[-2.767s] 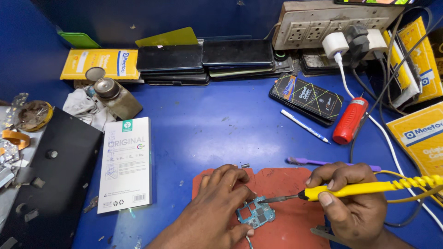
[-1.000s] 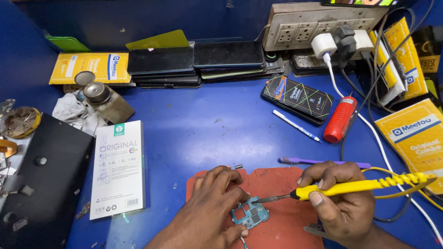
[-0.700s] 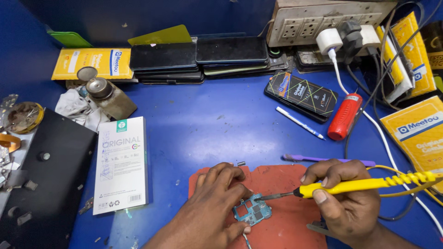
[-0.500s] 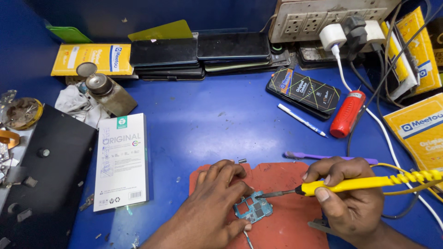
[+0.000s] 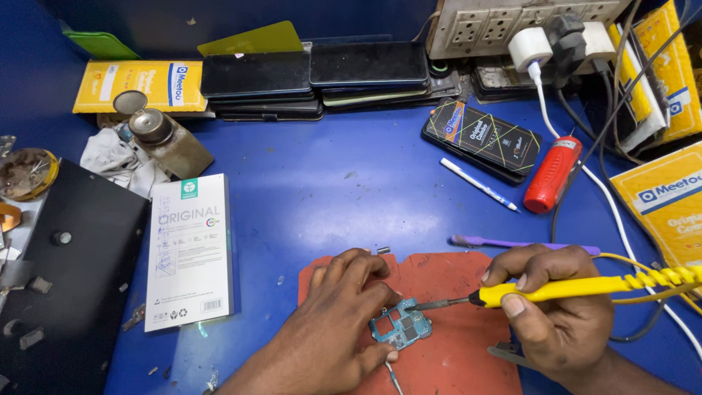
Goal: The person pries open the edge of a Lenovo tablet, then powers it on and taps the screen to test it. They then hold the tablet's motherboard on a mat and solder components on it using a yellow soldering iron.
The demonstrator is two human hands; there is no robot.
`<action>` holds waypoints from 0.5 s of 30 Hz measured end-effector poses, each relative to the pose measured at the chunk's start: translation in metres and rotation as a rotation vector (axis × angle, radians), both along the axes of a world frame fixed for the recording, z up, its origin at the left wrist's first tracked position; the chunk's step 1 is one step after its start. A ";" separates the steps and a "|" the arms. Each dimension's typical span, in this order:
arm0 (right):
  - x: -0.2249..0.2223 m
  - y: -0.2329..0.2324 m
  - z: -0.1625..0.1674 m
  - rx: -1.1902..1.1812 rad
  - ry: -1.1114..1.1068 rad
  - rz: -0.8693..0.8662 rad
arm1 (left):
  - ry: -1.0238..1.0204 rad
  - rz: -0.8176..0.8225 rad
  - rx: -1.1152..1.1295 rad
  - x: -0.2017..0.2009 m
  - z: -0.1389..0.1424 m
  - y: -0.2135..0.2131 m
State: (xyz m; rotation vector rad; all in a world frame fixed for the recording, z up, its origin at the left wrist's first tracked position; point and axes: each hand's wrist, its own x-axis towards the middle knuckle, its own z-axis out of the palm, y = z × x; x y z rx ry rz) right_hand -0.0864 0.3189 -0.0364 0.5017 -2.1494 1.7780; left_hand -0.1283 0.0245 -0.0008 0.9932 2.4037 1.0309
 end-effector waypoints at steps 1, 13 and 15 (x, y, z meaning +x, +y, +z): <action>0.000 0.000 0.000 -0.002 0.002 0.002 | -0.003 0.007 0.002 0.001 0.000 -0.001; 0.000 -0.002 0.001 -0.010 -0.005 0.011 | -0.013 0.002 0.032 0.002 -0.006 -0.003; -0.001 -0.002 0.001 -0.010 0.003 0.010 | 0.012 -0.002 0.060 0.001 -0.006 -0.002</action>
